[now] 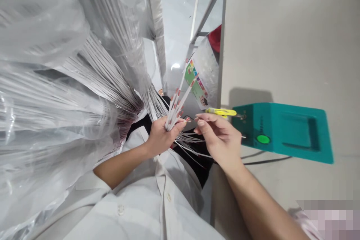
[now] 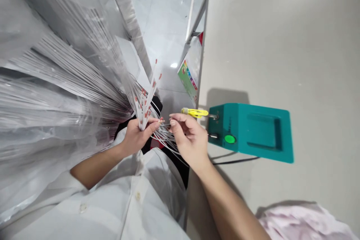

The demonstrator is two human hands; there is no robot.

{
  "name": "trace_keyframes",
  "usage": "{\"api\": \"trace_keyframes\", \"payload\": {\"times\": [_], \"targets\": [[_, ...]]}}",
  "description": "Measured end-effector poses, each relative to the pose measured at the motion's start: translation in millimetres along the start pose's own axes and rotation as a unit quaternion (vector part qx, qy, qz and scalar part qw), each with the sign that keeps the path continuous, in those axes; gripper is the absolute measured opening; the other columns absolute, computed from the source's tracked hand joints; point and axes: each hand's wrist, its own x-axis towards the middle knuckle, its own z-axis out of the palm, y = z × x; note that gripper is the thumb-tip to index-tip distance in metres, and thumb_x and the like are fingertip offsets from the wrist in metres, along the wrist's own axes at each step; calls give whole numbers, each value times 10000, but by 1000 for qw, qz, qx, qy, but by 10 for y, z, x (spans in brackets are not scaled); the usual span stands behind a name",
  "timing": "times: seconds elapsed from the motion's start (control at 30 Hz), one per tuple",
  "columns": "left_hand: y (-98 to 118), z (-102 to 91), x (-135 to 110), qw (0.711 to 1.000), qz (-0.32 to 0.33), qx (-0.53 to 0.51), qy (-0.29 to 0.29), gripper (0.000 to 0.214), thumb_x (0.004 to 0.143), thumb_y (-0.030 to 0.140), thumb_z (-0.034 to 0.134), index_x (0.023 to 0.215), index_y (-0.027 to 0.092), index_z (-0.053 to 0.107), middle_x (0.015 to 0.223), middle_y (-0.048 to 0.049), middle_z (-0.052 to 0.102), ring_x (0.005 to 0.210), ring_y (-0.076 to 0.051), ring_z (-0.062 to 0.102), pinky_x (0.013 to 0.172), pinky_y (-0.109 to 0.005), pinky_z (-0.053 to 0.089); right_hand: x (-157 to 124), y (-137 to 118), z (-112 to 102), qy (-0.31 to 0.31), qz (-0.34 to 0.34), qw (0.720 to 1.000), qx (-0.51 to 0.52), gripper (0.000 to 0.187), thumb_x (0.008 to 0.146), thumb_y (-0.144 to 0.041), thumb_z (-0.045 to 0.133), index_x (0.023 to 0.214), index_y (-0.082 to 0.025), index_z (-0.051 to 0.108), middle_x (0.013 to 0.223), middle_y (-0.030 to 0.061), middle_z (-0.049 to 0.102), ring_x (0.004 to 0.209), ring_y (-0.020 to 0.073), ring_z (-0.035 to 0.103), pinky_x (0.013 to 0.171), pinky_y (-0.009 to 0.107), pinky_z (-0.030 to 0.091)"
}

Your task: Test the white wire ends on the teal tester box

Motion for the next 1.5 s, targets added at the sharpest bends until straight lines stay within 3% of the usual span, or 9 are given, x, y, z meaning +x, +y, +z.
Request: {"api": "trace_keyframes", "payload": {"times": [0.17, 0.27, 0.4, 0.6, 0.87, 1.27, 1.33, 1.4, 1.5], "targets": [[-88, -47, 5, 997, 32, 28, -61, 241, 783, 344, 582, 796, 125, 681, 735, -38, 642, 695, -144, 575, 657, -244, 440, 46, -82, -61, -67, -196, 972, -115, 205, 757, -168, 631, 953, -228, 640, 964, 66, 634, 845, 173, 612, 721, 312, 519], [-138, -99, 21, 989, 77, 69, -109, 259, 783, 364, 579, 718, 125, 656, 657, -19, 582, 622, -127, 530, 591, -232, 409, 98, -104, -102, -145, -235, 951, -137, 155, 774, -139, 611, 893, -228, 655, 944, 57, 640, 867, 159, 620, 758, 292, 514], [-85, -147, 49, 986, 64, 51, -148, 291, 759, 399, 597, 665, 129, 650, 586, -14, 555, 594, -132, 522, 566, -235, 408, 128, -88, -145, -210, -194, 954, -94, 121, 797, -144, 590, 854, -228, 656, 862, 41, 641, 801, 139, 622, 693, 262, 515], [9, -105, 61, 985, -17, -85, -147, 301, 685, 430, 669, 673, 130, 691, 592, -28, 619, 514, -101, 503, 499, -229, 390, 59, -78, -36, -148, -36, 984, 93, 37, 759, -224, 648, 787, -224, 672, 811, 20, 606, 643, 108, 589, 530, 228, 501], [-139, -10, 25, 971, -48, -194, -132, 291, 731, 416, 645, 707, 129, 686, 557, -23, 620, 398, -46, 413, 396, -201, 295, -20, 68, 89, -126, 120, 954, 245, 84, 747, -289, 669, 813, -253, 707, 749, -16, 619, 467, 48, 493, 448, 202, 466], [-99, 70, 24, 973, -95, -200, -58, 252, 697, 361, 683, 723, 118, 622, 575, 3, 615, 363, -25, 405, 337, -167, 292, -24, -32, 118, -59, 97, 981, 155, 72, 767, -256, 635, 760, -200, 680, 696, -1, 626, 501, 70, 524, 474, 213, 462], [-97, 89, 20, 972, -103, -203, -50, 264, 691, 369, 685, 716, 118, 609, 566, 4, 614, 354, -24, 395, 332, -169, 288, -36, -44, 121, -43, 54, 993, 91, 97, 794, -251, 598, 743, -196, 657, 671, 8, 623, 545, 100, 554, 508, 240, 479], [-97, 101, 12, 974, -107, -194, -46, 274, 690, 380, 684, 712, 118, 605, 564, 4, 613, 348, -22, 382, 328, -171, 284, -49, -29, 104, -17, -43, 999, -25, 112, 812, -224, 564, 735, -194, 641, 707, 33, 635, 629, 131, 586, 579, 270, 494], [-97, 100, 0, 978, -103, -171, -55, 270, 710, 384, 666, 706, 120, 611, 554, 11, 594, 355, -19, 374, 336, -168, 283, -57, 20, 53, 4, -218, 948, -233, 105, 811, -182, 534, 806, -181, 639, 815, 80, 653, 722, 160, 604, 626, 276, 482]]}}
